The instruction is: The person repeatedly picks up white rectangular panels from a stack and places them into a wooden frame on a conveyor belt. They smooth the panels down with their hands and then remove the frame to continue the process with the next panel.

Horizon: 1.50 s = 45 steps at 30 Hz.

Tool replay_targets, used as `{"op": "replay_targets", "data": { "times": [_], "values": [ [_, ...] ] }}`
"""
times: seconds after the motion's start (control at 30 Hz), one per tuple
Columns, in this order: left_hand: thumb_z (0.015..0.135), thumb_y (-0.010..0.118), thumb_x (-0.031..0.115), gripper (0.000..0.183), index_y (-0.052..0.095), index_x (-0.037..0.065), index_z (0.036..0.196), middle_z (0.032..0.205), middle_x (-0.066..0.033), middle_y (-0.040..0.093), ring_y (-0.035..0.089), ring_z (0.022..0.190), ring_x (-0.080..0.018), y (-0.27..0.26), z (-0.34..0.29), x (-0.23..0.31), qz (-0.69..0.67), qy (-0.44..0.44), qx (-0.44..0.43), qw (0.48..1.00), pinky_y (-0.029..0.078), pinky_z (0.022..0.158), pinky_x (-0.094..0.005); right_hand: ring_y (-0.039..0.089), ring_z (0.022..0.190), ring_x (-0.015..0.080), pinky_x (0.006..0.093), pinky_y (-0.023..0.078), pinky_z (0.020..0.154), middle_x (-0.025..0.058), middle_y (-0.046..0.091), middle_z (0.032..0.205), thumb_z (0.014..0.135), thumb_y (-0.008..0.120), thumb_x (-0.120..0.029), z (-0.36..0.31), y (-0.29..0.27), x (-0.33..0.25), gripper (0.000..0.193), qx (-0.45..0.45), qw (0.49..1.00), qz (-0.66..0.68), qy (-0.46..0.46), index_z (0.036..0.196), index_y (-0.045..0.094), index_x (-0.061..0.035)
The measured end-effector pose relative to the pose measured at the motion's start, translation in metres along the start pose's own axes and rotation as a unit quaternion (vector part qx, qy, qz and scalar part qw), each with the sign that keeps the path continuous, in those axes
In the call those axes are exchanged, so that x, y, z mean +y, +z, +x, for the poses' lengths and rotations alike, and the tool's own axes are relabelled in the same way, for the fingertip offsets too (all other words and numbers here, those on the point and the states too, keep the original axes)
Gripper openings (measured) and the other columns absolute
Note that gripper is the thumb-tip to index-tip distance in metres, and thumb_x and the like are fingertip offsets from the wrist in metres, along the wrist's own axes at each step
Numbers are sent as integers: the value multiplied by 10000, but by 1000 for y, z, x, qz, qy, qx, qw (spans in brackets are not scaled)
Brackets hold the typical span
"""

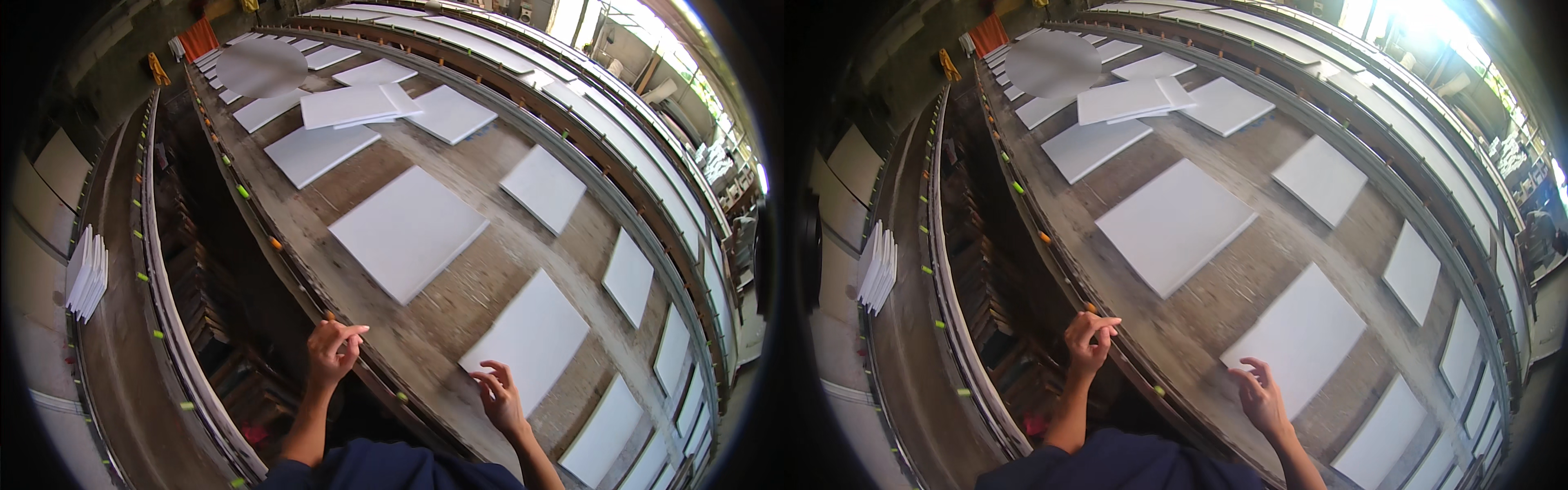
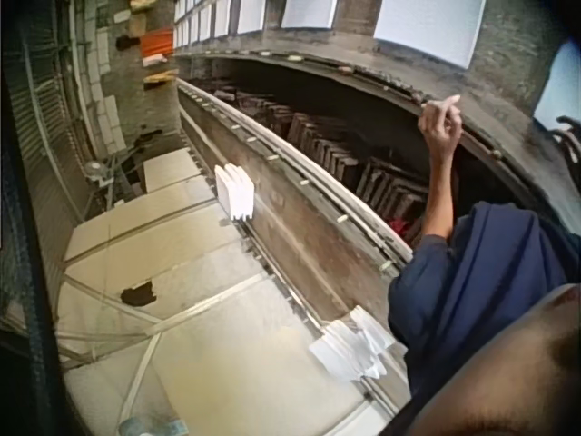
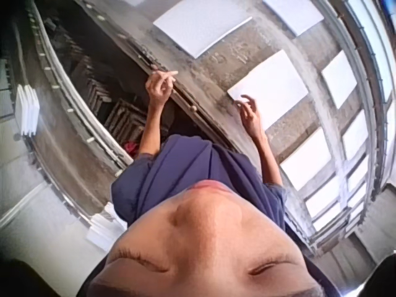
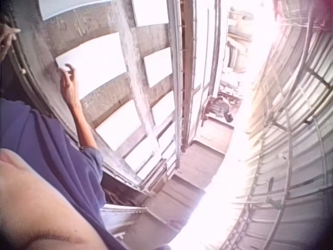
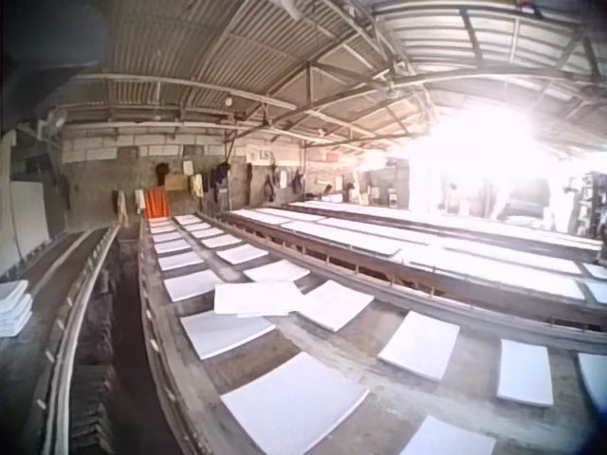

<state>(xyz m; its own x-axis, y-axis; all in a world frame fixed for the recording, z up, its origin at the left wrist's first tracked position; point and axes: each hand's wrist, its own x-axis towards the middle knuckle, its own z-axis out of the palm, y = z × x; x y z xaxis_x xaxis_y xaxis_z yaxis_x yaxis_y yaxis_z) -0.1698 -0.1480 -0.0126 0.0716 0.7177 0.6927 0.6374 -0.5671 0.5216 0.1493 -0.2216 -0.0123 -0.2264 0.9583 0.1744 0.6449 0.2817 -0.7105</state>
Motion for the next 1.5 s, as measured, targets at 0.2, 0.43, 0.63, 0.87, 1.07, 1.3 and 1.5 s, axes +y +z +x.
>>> {"op": "replay_targets", "data": {
  "times": [0.2,0.43,0.63,0.87,1.07,1.3,1.5],
  "values": [
    [789,591,35,181,678,146,902,616,49,569,552,566,-112,-27,33,-75,-91,-22,-38,995,415,599,-271,628,834,215,327,542,681,114,522,1145,780,595,84,78,55,-48,321,2,1000,-26,8,1047,635,-89],
    [802,595,67,139,668,134,899,690,22,609,575,625,-145,-35,65,-127,-100,-10,-53,994,433,634,-299,637,827,213,320,554,693,111,531,1150,777,628,52,144,100,-76,325,-1,998,-35,-43,1063,633,-103],
    [835,571,105,102,667,112,871,861,-16,651,627,926,-191,-60,100,-137,80,-48,-16,995,401,901,-369,600,860,232,339,524,732,121,533,1146,785,615,44,189,100,-60,320,52,997,-25,-57,1072,621,-98],
    [858,575,155,94,655,121,894,914,-11,647,606,1022,-192,-75,118,-180,107,-131,-16,985,252,1080,-456,596,895,221,326,540,705,110,535,1142,802,610,34,244,102,-74,285,121,992,-15,-40,1052,645,-97],
    [890,559,170,110,658,122,892,946,-8,650,603,1043,-197,-84,171,-252,89,-132,-13,987,157,1121,-511,593,928,215,326,533,726,107,532,1141,797,606,65,308,109,-80,290,141,988,-50,-41,1042,645,-86],
    [917,537,171,128,652,115,928,994,-19,642,579,1079,-220,-102,270,-387,-27,-188,-35,981,161,1104,-521,595,989,233,335,496,830,119,554,1138,855,538,61,444,160,-107,250,194,979,-59,-5,1052,636,-57],
    [952,503,206,247,577,60,1138,1096,-58,609,557,1042,-154,-58,334,-501,-330,-295,-121,889,431,907,-298,643,975,278,365,524,873,224,594,1121,982,470,-213,553,235,-94,403,155,879,416,173,1310,371,1]
  ]
}}
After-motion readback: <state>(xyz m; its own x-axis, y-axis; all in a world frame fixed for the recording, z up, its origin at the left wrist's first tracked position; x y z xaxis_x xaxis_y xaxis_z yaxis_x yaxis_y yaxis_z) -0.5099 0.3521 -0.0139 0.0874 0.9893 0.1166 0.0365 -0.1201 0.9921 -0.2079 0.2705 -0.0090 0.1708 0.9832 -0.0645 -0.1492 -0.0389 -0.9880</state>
